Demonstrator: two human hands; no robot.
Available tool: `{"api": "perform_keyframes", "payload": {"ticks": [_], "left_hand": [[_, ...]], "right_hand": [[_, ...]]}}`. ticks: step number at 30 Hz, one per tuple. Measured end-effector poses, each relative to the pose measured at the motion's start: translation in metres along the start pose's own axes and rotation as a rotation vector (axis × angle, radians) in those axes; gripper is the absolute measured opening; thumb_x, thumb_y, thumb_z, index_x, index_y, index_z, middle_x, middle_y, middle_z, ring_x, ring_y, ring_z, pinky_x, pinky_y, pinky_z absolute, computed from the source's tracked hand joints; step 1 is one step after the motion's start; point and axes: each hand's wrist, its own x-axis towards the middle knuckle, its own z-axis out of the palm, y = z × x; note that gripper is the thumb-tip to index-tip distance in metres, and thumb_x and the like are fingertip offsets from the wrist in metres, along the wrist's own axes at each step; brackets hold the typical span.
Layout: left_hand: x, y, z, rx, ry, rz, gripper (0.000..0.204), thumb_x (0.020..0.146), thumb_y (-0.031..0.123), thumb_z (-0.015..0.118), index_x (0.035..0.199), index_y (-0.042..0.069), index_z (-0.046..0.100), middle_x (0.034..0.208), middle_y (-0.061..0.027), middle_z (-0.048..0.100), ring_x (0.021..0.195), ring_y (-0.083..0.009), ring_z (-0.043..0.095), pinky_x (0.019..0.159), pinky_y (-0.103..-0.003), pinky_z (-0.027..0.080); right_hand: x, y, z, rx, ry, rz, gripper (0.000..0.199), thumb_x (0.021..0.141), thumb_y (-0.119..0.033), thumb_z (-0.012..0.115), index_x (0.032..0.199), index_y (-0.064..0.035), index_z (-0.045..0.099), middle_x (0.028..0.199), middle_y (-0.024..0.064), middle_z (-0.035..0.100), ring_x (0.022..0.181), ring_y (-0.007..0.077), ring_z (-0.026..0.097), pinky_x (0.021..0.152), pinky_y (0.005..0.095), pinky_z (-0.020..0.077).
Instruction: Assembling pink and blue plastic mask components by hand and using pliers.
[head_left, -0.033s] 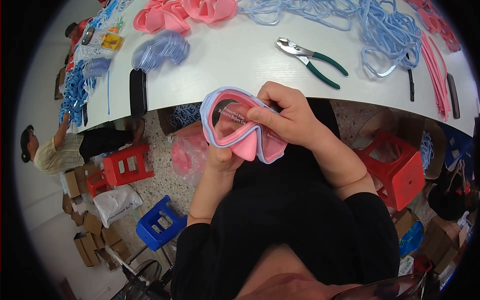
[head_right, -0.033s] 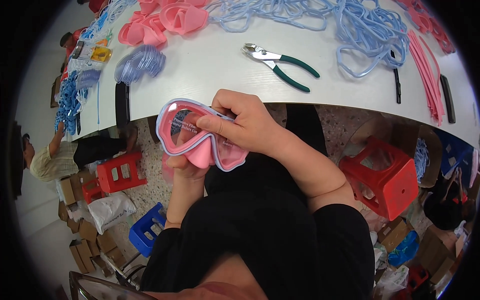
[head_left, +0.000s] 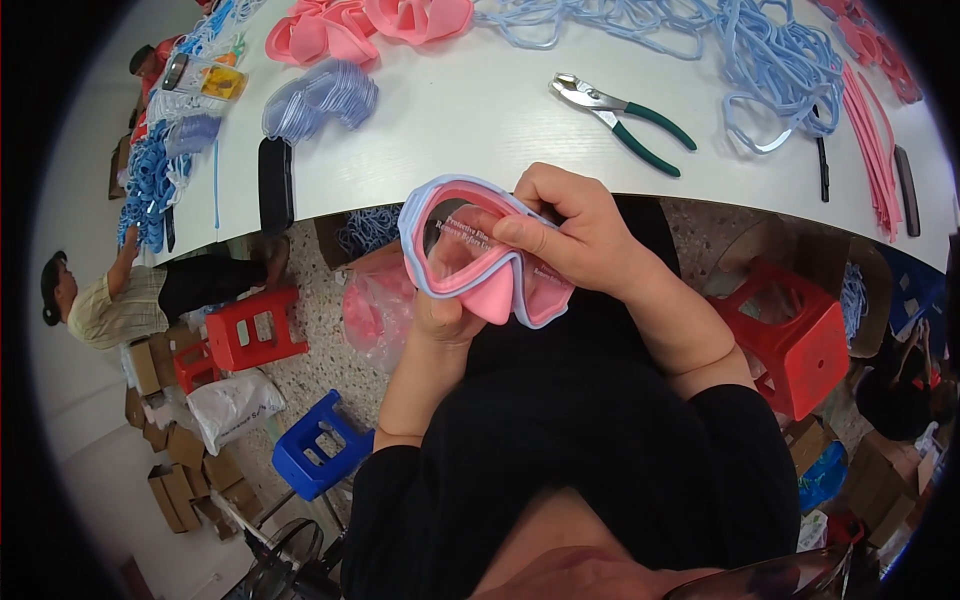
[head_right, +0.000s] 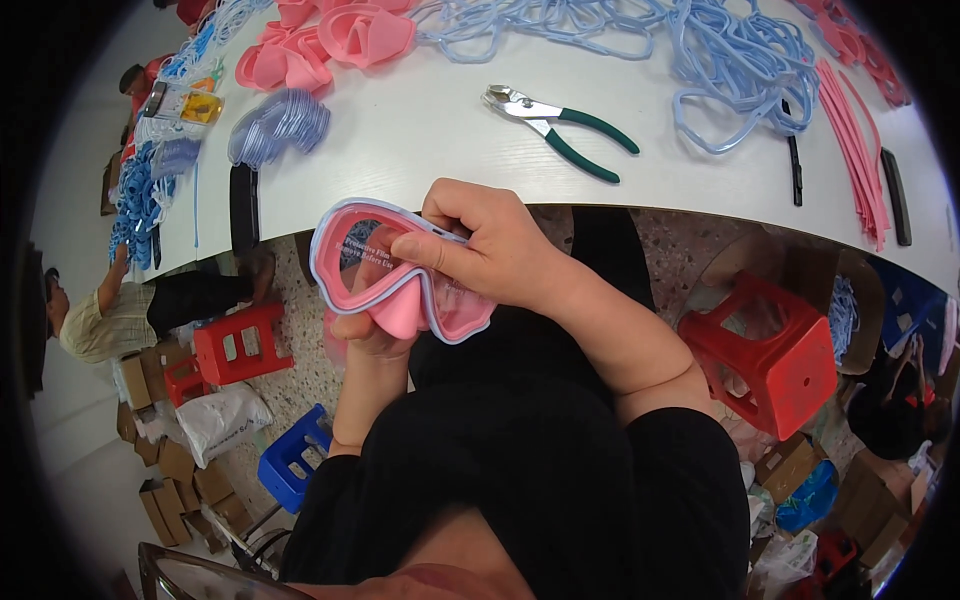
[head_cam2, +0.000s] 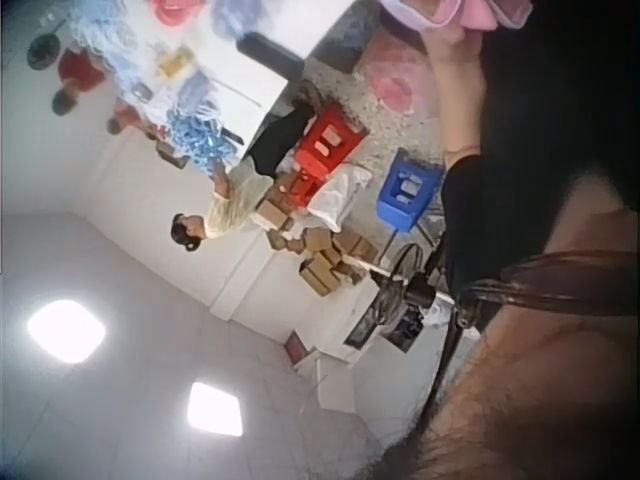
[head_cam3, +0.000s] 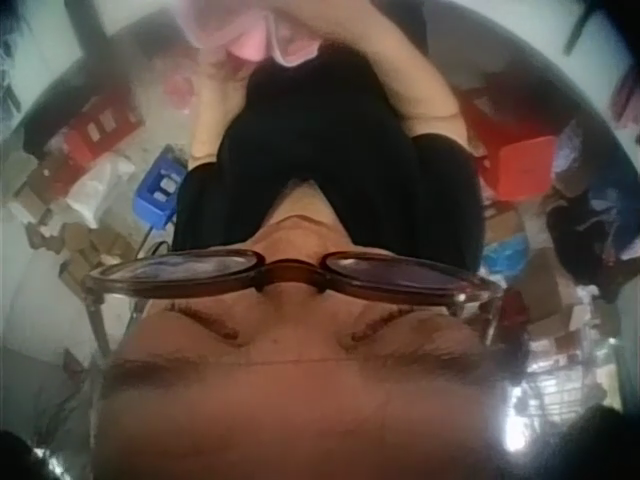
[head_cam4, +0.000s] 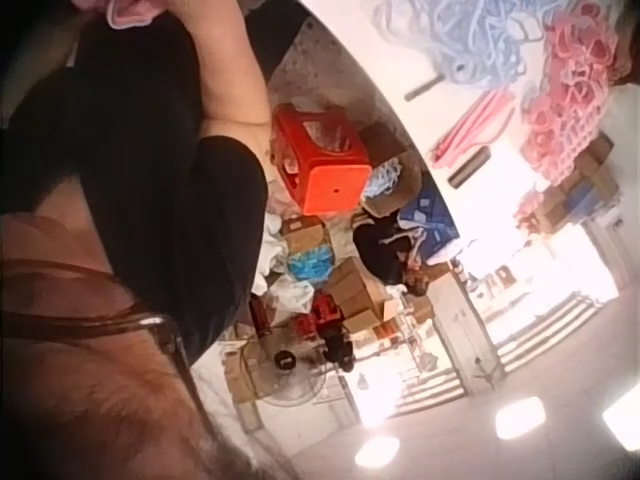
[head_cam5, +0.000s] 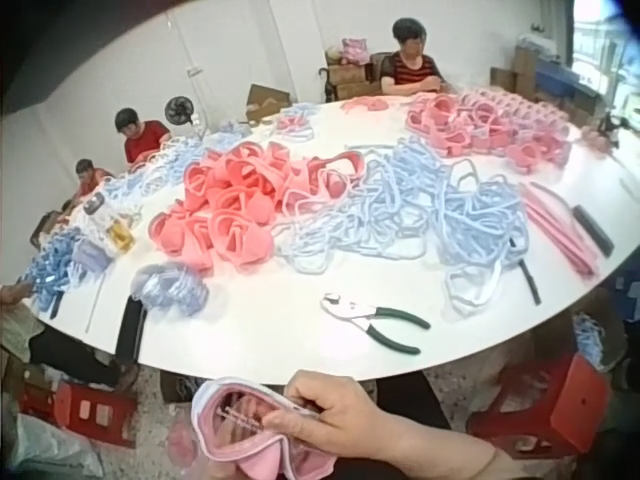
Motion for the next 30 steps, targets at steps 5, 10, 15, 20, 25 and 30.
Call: {"api": "perform_keyframes", "payload": {"ticks": [5,10,15,20,25,30], "left_hand": [[0.008,-0.020,-0.040,-0.215,-0.306,-0.066,0.115,0.051,0.069,0.091,0.134,0.002,0.050,0.118,-0.0119,0.063,0.101,-0.0245,0.067,0.087,-0.036,0.059],[0.002,-0.023,-0.053,-0.084,-0.193,-0.078,0.103,0.061,0.075,0.078,0.129,0.002,0.054,0.119,-0.0101,0.063,0.106,-0.0235,0.067,0.089,-0.037,0.058],[0.007,-0.011,-0.028,-0.154,-0.180,-0.065,0.094,0.067,0.066,0.084,0.128,0.001,0.055,0.117,-0.0117,0.064,0.111,-0.0244,0.065,0.092,-0.037,0.057],[0.006,-0.005,-0.010,-0.030,0.072,0.077,0.078,0.080,0.055,0.081,0.127,-0.002,0.055,0.114,-0.0112,0.065,0.104,-0.0219,0.065,0.092,-0.036,0.054],[0.007,0.013,-0.011,0.520,0.370,0.533,0.056,0.088,0.015,0.079,0.133,0.000,0.050,0.108,-0.0066,0.062,0.091,-0.0099,0.059,0.082,-0.025,0.049],[0.008,0.034,-0.005,0.967,0.247,0.385,0.050,0.088,0.007,0.077,0.131,-0.002,0.052,0.084,0.0007,0.064,0.068,-0.0009,0.052,0.058,-0.016,0.039]], "right_hand": [[-0.003,0.001,0.006,0.003,0.027,0.016,0.030,0.092,-0.024,0.076,0.081,-0.0041,0.056,0.069,-0.0014,0.050,0.064,0.0060,0.043,0.056,0.0232,0.0373],[-0.004,-0.002,0.009,0.024,0.045,0.014,0.031,0.092,-0.023,0.076,0.081,-0.0037,0.055,0.069,-0.0011,0.050,0.064,0.0058,0.044,0.056,0.0234,0.0376],[-0.002,0.001,0.011,0.019,0.110,0.077,0.029,0.092,-0.020,0.076,0.081,-0.0039,0.055,0.070,-0.0017,0.051,0.064,0.0053,0.044,0.057,0.0234,0.0379],[-0.002,-0.001,0.013,0.123,0.250,0.113,0.039,0.088,-0.028,0.080,0.074,-0.0027,0.055,0.063,0.0046,0.053,0.057,0.0100,0.052,0.051,0.0293,0.0421],[-0.007,-0.007,0.001,-0.308,0.319,0.010,0.040,0.085,-0.031,0.081,0.075,-0.0027,0.055,0.065,0.0094,0.054,0.056,0.0222,0.054,0.052,0.0358,0.0430],[-0.007,-0.013,0.009,-0.424,0.274,-0.063,0.037,0.086,-0.025,0.082,0.076,-0.0029,0.054,0.066,0.0059,0.049,0.057,0.0157,0.045,0.053,0.0304,0.0395]]}}
